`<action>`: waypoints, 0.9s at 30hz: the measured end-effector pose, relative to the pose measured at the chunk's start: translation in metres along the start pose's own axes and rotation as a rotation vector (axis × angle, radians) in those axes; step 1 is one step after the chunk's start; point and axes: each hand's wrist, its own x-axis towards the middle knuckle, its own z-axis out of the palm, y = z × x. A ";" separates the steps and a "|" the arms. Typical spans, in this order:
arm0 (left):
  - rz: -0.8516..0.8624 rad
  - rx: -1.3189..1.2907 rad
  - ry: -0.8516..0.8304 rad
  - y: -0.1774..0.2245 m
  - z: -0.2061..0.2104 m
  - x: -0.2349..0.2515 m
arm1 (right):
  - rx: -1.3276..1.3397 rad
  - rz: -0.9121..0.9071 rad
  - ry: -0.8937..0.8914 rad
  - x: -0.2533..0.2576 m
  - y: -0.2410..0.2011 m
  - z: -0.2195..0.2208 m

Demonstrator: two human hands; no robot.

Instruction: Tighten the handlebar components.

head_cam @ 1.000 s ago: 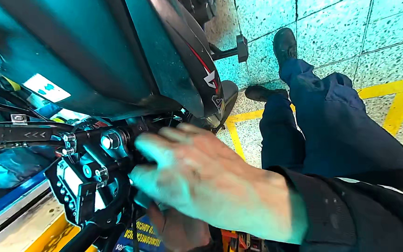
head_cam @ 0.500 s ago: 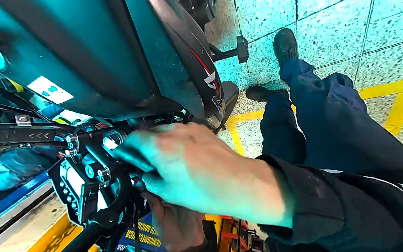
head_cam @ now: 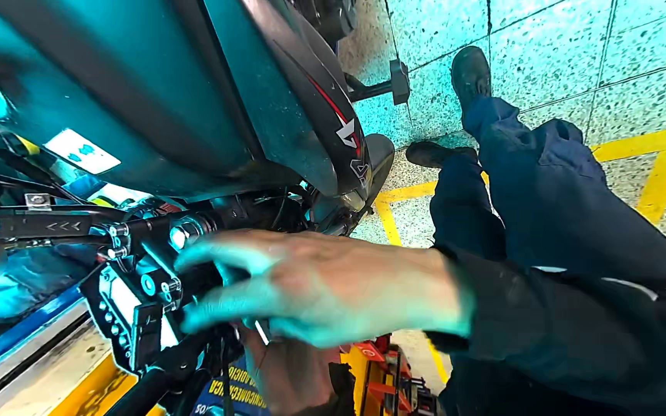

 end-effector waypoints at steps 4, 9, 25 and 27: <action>0.044 -0.034 0.029 -0.006 0.004 0.002 | 0.216 0.457 0.196 -0.007 -0.022 -0.014; 0.085 -0.070 -0.016 -0.008 0.010 0.005 | -0.355 0.364 -0.007 0.006 -0.016 -0.009; 0.054 -0.125 0.015 -0.008 0.014 0.001 | 0.011 0.461 -0.019 -0.011 -0.015 -0.022; 0.053 -0.101 0.002 -0.008 0.015 0.002 | -0.263 0.271 -0.012 -0.004 -0.009 -0.015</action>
